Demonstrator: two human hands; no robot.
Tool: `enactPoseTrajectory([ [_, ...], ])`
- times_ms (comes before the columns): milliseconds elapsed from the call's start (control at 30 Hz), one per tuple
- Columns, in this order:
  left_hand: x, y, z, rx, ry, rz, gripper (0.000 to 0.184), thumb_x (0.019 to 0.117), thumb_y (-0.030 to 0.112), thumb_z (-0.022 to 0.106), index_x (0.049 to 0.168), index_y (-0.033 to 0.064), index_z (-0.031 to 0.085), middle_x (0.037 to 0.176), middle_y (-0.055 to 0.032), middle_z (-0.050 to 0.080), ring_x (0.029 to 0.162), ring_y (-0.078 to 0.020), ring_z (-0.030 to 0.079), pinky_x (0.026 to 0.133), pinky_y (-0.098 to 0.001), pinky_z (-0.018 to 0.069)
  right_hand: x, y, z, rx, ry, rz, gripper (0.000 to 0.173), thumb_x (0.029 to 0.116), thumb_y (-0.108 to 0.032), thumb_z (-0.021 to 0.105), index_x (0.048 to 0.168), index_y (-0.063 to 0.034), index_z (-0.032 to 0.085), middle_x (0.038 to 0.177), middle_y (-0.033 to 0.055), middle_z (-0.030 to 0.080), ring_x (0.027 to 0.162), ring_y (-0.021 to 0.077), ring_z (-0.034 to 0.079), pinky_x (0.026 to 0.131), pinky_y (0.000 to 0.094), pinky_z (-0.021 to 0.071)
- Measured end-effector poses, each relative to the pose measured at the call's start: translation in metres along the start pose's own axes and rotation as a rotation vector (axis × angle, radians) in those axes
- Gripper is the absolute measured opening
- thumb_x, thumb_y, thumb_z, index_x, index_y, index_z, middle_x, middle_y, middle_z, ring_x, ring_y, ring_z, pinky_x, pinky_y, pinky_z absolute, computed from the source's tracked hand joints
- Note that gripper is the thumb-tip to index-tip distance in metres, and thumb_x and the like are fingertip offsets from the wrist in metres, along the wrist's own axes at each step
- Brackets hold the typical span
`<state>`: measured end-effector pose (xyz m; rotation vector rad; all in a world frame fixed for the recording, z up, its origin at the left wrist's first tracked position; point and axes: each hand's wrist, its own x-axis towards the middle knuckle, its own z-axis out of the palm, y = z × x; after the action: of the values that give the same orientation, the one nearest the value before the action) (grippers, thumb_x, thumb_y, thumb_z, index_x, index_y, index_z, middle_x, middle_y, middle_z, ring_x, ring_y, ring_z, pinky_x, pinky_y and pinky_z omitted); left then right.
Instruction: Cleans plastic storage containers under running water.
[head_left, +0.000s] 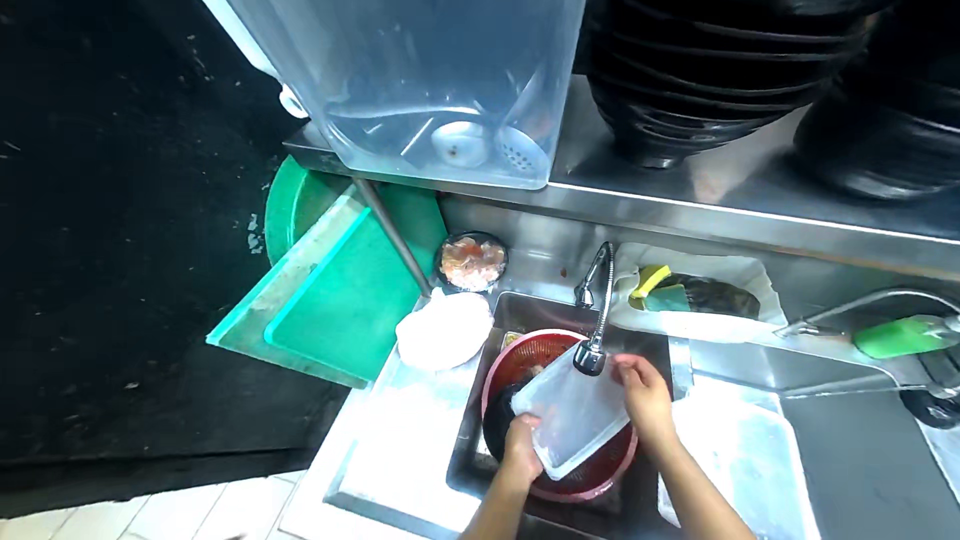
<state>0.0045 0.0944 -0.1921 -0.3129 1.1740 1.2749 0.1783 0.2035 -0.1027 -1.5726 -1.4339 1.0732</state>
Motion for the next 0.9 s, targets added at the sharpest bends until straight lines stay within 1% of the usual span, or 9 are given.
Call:
enactPoseTrajectory([
  [100, 0.009, 0.007, 0.002, 0.063, -0.034, 0.011, 0.032, 0.0888, 0.003, 0.050, 0.119, -0.0014, 0.060, 0.103, -0.0226, 0.071, 0.091, -0.0340, 0.071, 0.074, -0.0527, 0.0595, 0.001, 0.012, -0.019, -0.461, 0.051, -0.245, 0.029, 0.0982, -0.013, 0.051, 0.118, -0.0041, 0.071, 0.114, 0.0148, 0.070, 0.111, 0.0292, 0.066, 0.101, 0.0506, 0.0528],
  [167, 0.014, 0.013, 0.004, 0.088, -0.063, 0.031, 0.032, 0.0880, 0.003, 0.050, 0.118, -0.0011, 0.061, 0.101, -0.0211, 0.071, 0.087, -0.0323, 0.070, 0.072, -0.0509, 0.0592, -0.001, 0.014, -0.022, -0.579, -0.044, -0.119, 0.035, 0.1017, -0.017, 0.051, 0.130, -0.0043, 0.066, 0.122, 0.0190, 0.069, 0.118, 0.0348, 0.064, 0.106, 0.0549, 0.0494],
  [267, 0.022, 0.023, 0.006, 0.168, -0.081, 0.146, 0.035, 0.0848, -0.001, 0.054, 0.119, -0.0037, 0.060, 0.104, -0.0217, 0.071, 0.090, -0.0320, 0.070, 0.074, -0.0502, 0.0591, -0.004, 0.020, -0.016, -0.630, -0.200, 0.127, 0.047, 0.1032, -0.022, 0.050, 0.148, -0.0078, 0.048, 0.130, 0.0225, 0.064, 0.120, 0.0372, 0.065, 0.102, 0.0577, 0.0516],
  [400, 0.010, 0.048, 0.011, 0.303, -0.160, 0.273, 0.047, 0.0877, 0.001, 0.060, 0.134, -0.0049, 0.052, 0.110, -0.0231, 0.070, 0.096, -0.0317, 0.072, 0.081, -0.0484, 0.0617, -0.004, 0.036, -0.001, -0.509, -0.214, 0.257, 0.057, 0.0991, -0.022, 0.057, 0.151, -0.0026, 0.043, 0.138, 0.0248, 0.060, 0.127, 0.0378, 0.061, 0.108, 0.0577, 0.0481],
  [533, -0.024, 0.071, 0.018, 0.463, -0.222, 0.312, 0.050, 0.0920, 0.004, 0.063, 0.140, -0.0006, 0.050, 0.116, -0.0215, 0.069, 0.102, -0.0301, 0.072, 0.086, -0.0471, 0.0620, -0.003, 0.063, 0.025, -0.329, -0.266, 0.448, 0.053, 0.1020, -0.029, 0.057, 0.147, -0.0027, 0.048, 0.129, 0.0247, 0.065, 0.119, 0.0381, 0.064, 0.102, 0.0588, 0.0508],
  [633, -0.042, 0.082, 0.020, 0.549, -0.319, 0.368, 0.050, 0.0898, 0.005, 0.063, 0.139, 0.0021, 0.054, 0.120, -0.0192, 0.069, 0.105, -0.0301, 0.071, 0.089, -0.0472, 0.0618, -0.006, 0.081, 0.052, -0.039, -0.266, 0.532, 0.040, 0.1022, -0.024, 0.057, 0.136, -0.0045, 0.059, 0.125, 0.0230, 0.064, 0.113, 0.0345, 0.065, 0.094, 0.0559, 0.0546],
  [733, -0.055, 0.091, 0.016, 0.601, -0.372, 0.420, 0.051, 0.0889, 0.008, 0.064, 0.139, 0.0036, 0.055, 0.122, -0.0184, 0.069, 0.107, -0.0303, 0.070, 0.091, -0.0474, 0.0612, -0.010, 0.087, 0.073, 0.195, -0.279, 0.546, 0.035, 0.1052, -0.021, 0.054, 0.137, -0.0071, 0.058, 0.122, 0.0171, 0.068, 0.108, 0.0270, 0.067, 0.089, 0.0494, 0.0574],
  [800, -0.059, 0.098, 0.008, 0.574, -0.351, 0.440, 0.053, 0.0925, 0.011, 0.063, 0.144, 0.0049, 0.051, 0.125, -0.0183, 0.068, 0.108, -0.0304, 0.070, 0.091, -0.0474, 0.0610, -0.010, 0.084, 0.081, 0.148, -0.327, 0.516, 0.040, 0.1039, -0.017, 0.057, 0.141, -0.0018, 0.053, 0.126, 0.0194, 0.065, 0.113, 0.0272, 0.065, 0.095, 0.0481, 0.0559],
  [900, -0.065, 0.109, -0.004, 0.480, -0.193, 0.442, 0.044, 0.1018, 0.013, 0.055, 0.144, 0.0038, 0.049, 0.118, -0.0196, 0.070, 0.101, -0.0306, 0.072, 0.085, -0.0467, 0.0628, -0.011, 0.065, 0.079, -0.065, -0.446, 0.513, 0.053, 0.1010, -0.019, 0.063, 0.146, 0.0036, 0.047, 0.138, 0.0258, 0.058, 0.126, 0.0334, 0.059, 0.106, 0.0508, 0.0495],
])
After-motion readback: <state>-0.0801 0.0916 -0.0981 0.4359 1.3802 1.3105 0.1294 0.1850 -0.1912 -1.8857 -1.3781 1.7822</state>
